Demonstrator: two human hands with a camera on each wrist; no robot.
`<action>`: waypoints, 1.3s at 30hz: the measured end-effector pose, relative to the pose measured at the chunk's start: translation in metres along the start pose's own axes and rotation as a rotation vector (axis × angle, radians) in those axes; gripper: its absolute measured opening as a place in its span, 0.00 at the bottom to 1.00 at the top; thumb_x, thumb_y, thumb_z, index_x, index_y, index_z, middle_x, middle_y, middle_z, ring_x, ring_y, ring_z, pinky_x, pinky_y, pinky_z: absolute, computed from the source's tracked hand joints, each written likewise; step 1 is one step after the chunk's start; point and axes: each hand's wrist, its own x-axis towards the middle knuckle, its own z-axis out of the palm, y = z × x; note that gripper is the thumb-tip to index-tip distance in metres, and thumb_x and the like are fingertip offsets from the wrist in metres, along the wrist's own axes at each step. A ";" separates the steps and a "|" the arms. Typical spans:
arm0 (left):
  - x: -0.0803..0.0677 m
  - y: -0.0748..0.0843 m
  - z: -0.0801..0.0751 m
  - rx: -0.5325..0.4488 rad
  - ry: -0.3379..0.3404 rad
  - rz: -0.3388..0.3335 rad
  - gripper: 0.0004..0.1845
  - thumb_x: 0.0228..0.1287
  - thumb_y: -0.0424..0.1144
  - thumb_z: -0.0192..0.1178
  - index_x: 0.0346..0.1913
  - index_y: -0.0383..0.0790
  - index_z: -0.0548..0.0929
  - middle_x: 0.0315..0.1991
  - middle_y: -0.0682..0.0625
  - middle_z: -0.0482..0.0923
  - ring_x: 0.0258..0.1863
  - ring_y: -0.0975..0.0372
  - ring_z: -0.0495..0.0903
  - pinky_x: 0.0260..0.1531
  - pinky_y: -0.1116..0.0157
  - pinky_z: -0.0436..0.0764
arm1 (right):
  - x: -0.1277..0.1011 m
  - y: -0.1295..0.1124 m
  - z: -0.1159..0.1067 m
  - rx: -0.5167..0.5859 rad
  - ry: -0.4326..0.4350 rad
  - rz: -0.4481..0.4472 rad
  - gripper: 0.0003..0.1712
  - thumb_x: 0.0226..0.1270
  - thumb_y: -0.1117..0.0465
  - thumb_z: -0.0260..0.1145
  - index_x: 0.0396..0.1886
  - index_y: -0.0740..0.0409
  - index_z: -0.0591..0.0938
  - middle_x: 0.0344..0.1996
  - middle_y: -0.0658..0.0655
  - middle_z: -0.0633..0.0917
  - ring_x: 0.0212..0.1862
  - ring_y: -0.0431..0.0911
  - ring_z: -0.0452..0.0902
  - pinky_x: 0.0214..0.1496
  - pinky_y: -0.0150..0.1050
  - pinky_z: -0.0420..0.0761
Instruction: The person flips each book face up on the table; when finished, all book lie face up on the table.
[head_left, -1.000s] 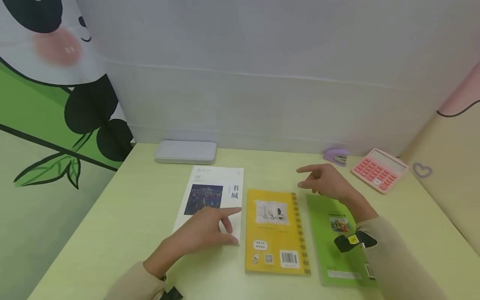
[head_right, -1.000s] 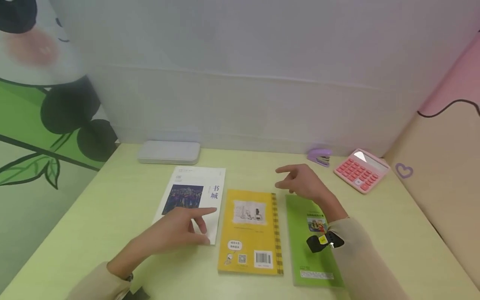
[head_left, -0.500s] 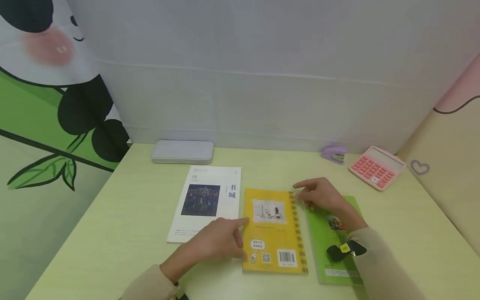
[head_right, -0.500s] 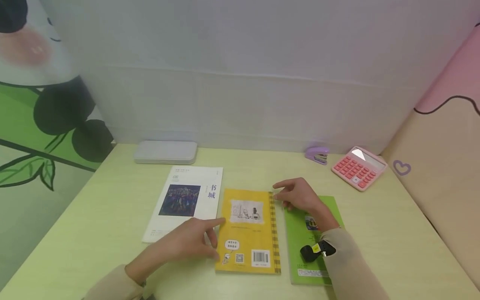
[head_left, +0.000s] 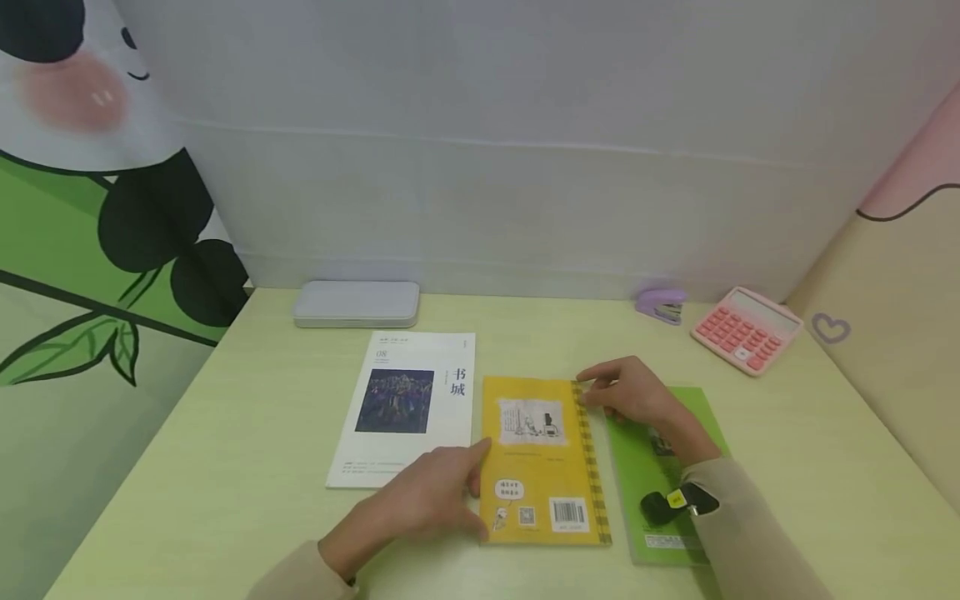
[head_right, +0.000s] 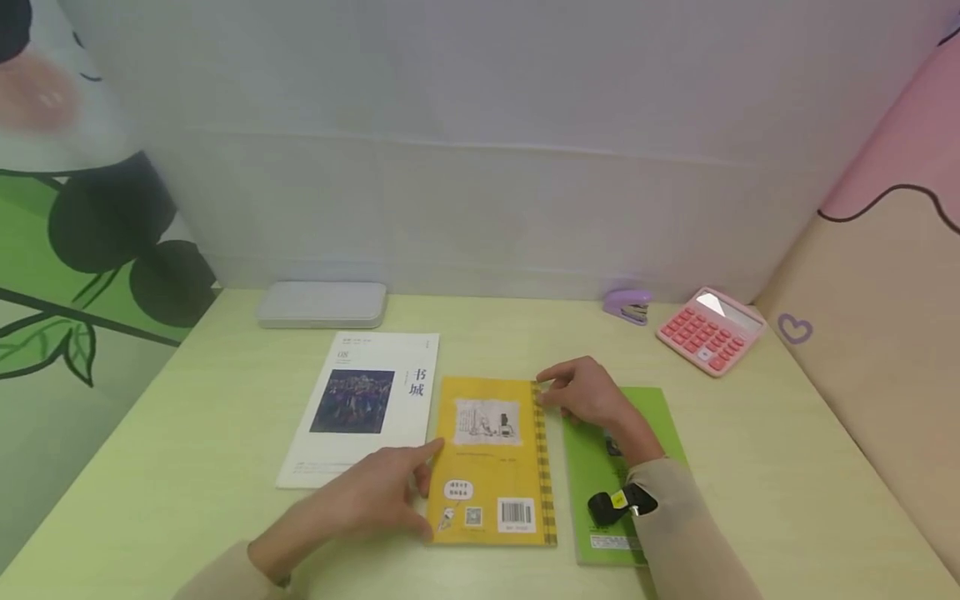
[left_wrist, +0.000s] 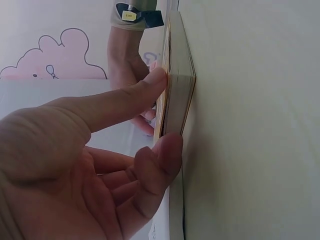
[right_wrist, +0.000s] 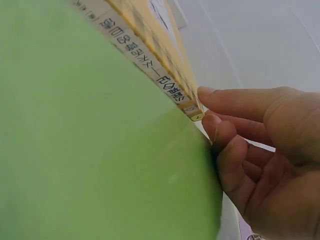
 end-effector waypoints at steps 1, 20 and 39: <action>0.000 0.000 0.000 -0.001 -0.001 0.002 0.34 0.39 0.40 0.87 0.48 0.48 0.76 0.30 0.58 0.75 0.30 0.65 0.72 0.34 0.67 0.74 | 0.000 -0.001 0.000 -0.004 0.000 0.000 0.24 0.69 0.60 0.74 0.63 0.61 0.86 0.33 0.56 0.87 0.21 0.43 0.71 0.23 0.37 0.72; -0.003 0.005 0.003 0.047 0.018 -0.002 0.33 0.38 0.40 0.87 0.46 0.48 0.75 0.30 0.57 0.73 0.31 0.65 0.71 0.34 0.67 0.74 | 0.000 -0.012 0.002 -0.123 -0.053 0.002 0.29 0.71 0.61 0.71 0.69 0.66 0.80 0.44 0.60 0.86 0.26 0.43 0.75 0.28 0.36 0.76; -0.003 0.008 0.004 0.066 0.015 -0.006 0.33 0.37 0.41 0.87 0.42 0.49 0.74 0.29 0.57 0.72 0.29 0.65 0.70 0.32 0.68 0.72 | -0.008 -0.010 -0.001 -0.080 -0.076 -0.100 0.25 0.80 0.63 0.58 0.71 0.68 0.76 0.45 0.65 0.88 0.25 0.46 0.77 0.27 0.38 0.77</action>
